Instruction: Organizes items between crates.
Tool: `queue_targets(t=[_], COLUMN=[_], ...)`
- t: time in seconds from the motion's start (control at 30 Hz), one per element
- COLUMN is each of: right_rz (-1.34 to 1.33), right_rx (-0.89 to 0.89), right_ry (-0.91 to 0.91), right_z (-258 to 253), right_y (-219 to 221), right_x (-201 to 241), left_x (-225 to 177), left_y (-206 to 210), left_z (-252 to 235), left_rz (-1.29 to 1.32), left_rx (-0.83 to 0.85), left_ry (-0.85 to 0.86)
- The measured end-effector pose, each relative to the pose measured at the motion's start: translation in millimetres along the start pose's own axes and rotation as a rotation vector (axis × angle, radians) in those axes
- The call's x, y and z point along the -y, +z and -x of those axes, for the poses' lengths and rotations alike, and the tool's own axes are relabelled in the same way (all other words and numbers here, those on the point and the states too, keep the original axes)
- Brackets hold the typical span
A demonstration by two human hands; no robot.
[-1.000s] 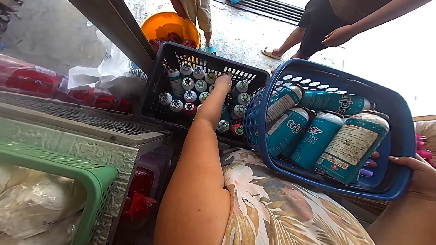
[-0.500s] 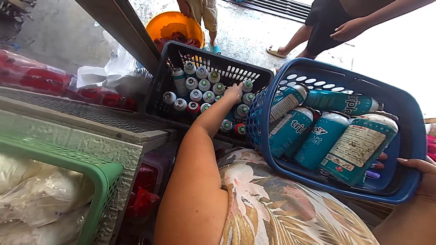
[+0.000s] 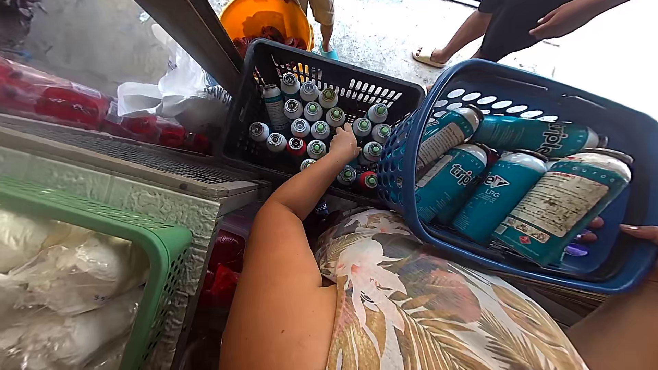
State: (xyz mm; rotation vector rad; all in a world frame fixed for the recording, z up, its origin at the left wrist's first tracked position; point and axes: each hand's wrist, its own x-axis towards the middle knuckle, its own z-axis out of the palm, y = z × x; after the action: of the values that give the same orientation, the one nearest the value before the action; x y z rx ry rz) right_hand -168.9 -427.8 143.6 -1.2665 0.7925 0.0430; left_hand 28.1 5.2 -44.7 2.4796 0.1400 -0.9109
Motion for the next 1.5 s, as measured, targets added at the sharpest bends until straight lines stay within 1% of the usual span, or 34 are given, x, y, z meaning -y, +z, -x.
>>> queue_targets(t=[0.07, 0.2, 0.33, 0.43, 0.53, 0.6, 0.7, 0.97, 1.07, 1.13, 1.2, 1.27, 1.33, 1.4, 1.43, 1.5], right_rz=[0.021, 0.102, 0.132, 0.087, 0.077, 0.107, 0.127, 0.060, 0.045, 0.035, 0.030, 0.034, 0.022, 0.018, 0.025, 0.057], right_rx=[0.003, -0.050, -0.063, -0.017, -0.025, -0.037, -0.042, -0.004, -0.009, -0.011, -0.013, -0.025, -0.024, -0.020, -0.016, -0.019], right_ry=[-0.004, -0.038, -0.068, -0.023, -0.017, -0.052, -0.075, -0.042, -0.041, -0.038, -0.027, -0.025, -0.027, -0.025, -0.021, -0.024], right_z=[-2.1, -4.7, -1.1, -1.6, 2.0, 0.6, 0.8, 4.6, 8.5, 10.6, 9.0, 8.8, 10.1, 10.4, 10.6, 11.0], right_y=[-2.1, -6.4, -0.8, -1.0, 4.0, 0.8, -1.3, 3.2, 10.0, 13.0, 10.3, 9.4, 11.4, 12.4, 13.6, 15.1], right_x=[-0.2, -1.8, -2.1, 0.7, 1.0, -2.6, -6.4, -6.8, -6.1, -4.9, -4.7, -5.2, -5.0, -4.5, -3.7, -2.3], left_x=[-1.4, 0.2, 3.2, -3.0, -7.1, -6.0, -8.5, 2.6, -1.6, -4.7, -2.6, 2.0, 5.5, 8.5, 9.4, 8.3], left_y=[7.1, 17.9, 27.8, 34.2, 38.0, 41.2, 42.3, 49.1, 46.6, 38.8, 26.9, 15.3, 3.6, -4.6, -8.5, -19.9], left_z=[8.5, 17.1, 11.7, 12.2, 10.6, 11.0, 14.1, 5.8, 5.6, 3.8, -0.8, -4.2, -5.5, -11.7, -16.3, -24.7], left_rz=[0.036, -0.061, 0.074, 0.027, -0.001, 0.013, 0.007, 0.040, 0.028, 0.049, 0.062, 0.083, 0.095, 0.109, 0.102, -0.012], left_rx=[0.019, 0.035, 0.188, 0.257, 0.292, 0.305, 0.320, 0.317, 0.351, 0.408, 0.465, 0.481, 0.472, 0.395, 0.297, 0.009], left_ry=[0.035, 0.132, 0.144, 0.146, 0.155, 0.198, 0.216, 0.293, 0.262, 0.233, 0.261, 0.306, 0.327, 0.350, 0.376, 0.428])
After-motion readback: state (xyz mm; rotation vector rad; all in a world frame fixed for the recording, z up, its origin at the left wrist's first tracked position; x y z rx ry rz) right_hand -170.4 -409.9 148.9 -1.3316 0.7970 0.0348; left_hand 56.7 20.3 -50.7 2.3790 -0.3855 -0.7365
